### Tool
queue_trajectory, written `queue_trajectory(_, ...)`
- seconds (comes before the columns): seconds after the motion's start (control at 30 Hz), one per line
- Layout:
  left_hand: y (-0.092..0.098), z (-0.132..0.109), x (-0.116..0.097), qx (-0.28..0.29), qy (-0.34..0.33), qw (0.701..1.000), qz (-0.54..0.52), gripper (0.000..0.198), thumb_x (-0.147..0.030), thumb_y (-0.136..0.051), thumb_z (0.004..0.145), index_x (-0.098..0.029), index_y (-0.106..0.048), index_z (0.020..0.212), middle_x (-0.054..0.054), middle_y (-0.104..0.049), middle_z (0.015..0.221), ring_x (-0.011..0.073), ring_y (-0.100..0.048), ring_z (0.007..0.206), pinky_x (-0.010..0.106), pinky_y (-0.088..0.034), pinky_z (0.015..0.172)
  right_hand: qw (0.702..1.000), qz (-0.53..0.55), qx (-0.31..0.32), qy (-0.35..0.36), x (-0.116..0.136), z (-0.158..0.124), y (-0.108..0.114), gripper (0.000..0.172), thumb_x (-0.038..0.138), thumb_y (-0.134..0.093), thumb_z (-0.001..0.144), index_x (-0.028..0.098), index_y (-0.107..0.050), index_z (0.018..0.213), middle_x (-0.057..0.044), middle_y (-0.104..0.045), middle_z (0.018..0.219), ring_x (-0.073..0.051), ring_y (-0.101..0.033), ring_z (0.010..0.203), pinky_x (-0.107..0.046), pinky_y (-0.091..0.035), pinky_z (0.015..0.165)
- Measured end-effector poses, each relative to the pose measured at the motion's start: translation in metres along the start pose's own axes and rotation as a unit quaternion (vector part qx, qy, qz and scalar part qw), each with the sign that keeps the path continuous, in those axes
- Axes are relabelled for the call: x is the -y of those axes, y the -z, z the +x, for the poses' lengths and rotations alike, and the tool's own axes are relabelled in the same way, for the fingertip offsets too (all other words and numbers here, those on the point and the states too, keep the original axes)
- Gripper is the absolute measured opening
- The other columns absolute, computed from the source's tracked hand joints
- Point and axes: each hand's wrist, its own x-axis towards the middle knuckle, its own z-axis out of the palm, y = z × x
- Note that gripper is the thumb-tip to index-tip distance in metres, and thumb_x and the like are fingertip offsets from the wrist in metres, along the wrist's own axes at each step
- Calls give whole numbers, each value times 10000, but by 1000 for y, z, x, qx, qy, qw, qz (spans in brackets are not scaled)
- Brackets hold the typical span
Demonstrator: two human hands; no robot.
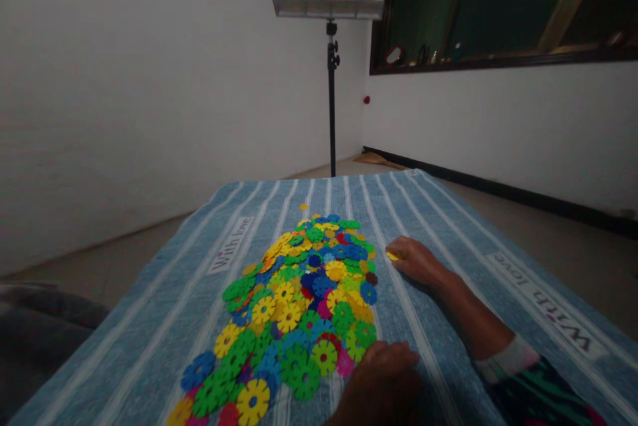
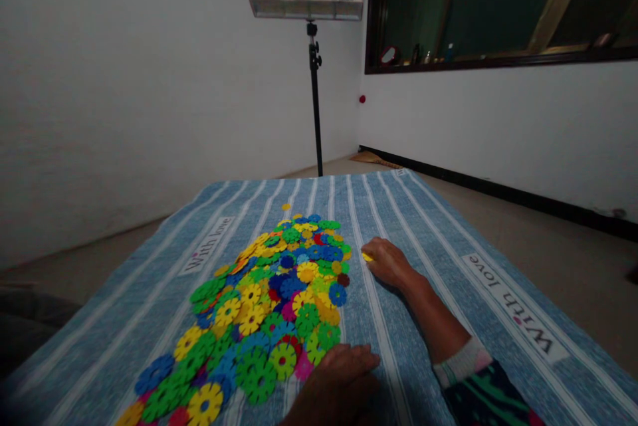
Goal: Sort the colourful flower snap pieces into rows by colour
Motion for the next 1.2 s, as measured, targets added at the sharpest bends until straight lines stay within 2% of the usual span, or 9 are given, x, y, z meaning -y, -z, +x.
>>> queue_trajectory(0.13, -9, -2, 2, -43, -5, 999, 12, 231, -438, -561, 887, -215, -568, 949, 17, -666, 1139, 190, -606, 1061, 323, -457, 935, 1000, -7, 0, -1, 1, 2, -2, 101, 170, -542, 784, 199, -625, 832, -40, -604, 916, -191, -541, 927, -251, -349, 769)
queue_trajectory(0.23, -12, -2, 2, -58, 11, 998, 12, 158, -370, -524, 926, -223, -580, 932, 2, -681, 1086, 156, -615, 1015, 289, -453, 931, 1000, -14, 5, -1, 1, 4, -4, 114, 136, -528, 765, 194, -626, 763, -36, -587, 865, -185, -541, 902, -248, -342, 757)
queue_trajectory(0.4, -17, -1, 2, -46, 25, 999, 13, 143, -324, -516, 936, -215, -586, 875, -9, -683, 1003, 134, -613, 963, 249, -458, 888, 999, -27, 16, -4, 1, 6, -3, 197, 61, -495, 698, 178, -653, 705, -45, -564, 809, -171, -545, 812, -243, -333, 690)
queue_trajectory(0.53, -18, 0, 1, -33, 58, 998, -1, 148, -341, -500, 943, -229, -587, 985, -15, -684, 1014, 129, -614, 942, 241, -459, 899, 999, -35, 24, -9, 0, 10, -2, 275, 52, -495, 682, 180, -709, 798, -55, -585, 824, -172, -551, 779, -245, -341, 669)
queue_trajectory(0.67, -16, 3, 2, -9, 97, 995, -26, 194, -404, -499, 937, -239, -589, 988, -28, -700, 965, 122, -630, 864, 222, -479, 857, 998, -44, 28, -20, -4, 23, 0, 345, 53, -526, 657, 187, -734, 897, -67, -618, 865, -185, -573, 793, -242, -369, 674)
queue_trajectory(0.87, -32, -1, 12, -24, 38, 999, 7, 210, -402, -492, 941, -282, -602, 1074, -24, -713, 980, 124, -653, 887, 215, -493, 837, 997, -61, 31, -31, -8, 47, 5, 372, 42, -543, 671, 157, -734, 969, -107, -651, 929, -219, -606, 841, -258, -397, 686)
queue_trajectory(0.97, -41, -3, 15, -37, 36, 998, 21, 221, -400, -493, 943, -266, -619, 1066, -3, -723, 946, 127, -663, 861, 212, -495, 821, 997, -64, 47, -18, -10, 49, 8, 355, 27, -549, 668, 160, -741, 936, -105, -655, 920, -217, -616, 832, -254, -405, 681)
queue_trajectory(1.2, -27, 2, 10, -29, 25, 999, 5, 230, -378, -501, 946, -296, -601, 1136, -22, -724, 985, 121, -667, 902, 212, -479, 867, 996, -60, 63, -3, -15, 45, 10, 380, 9, -561, 635, 169, -745, 926, -97, -668, 935, -221, -626, 858, -253, -429, 703)
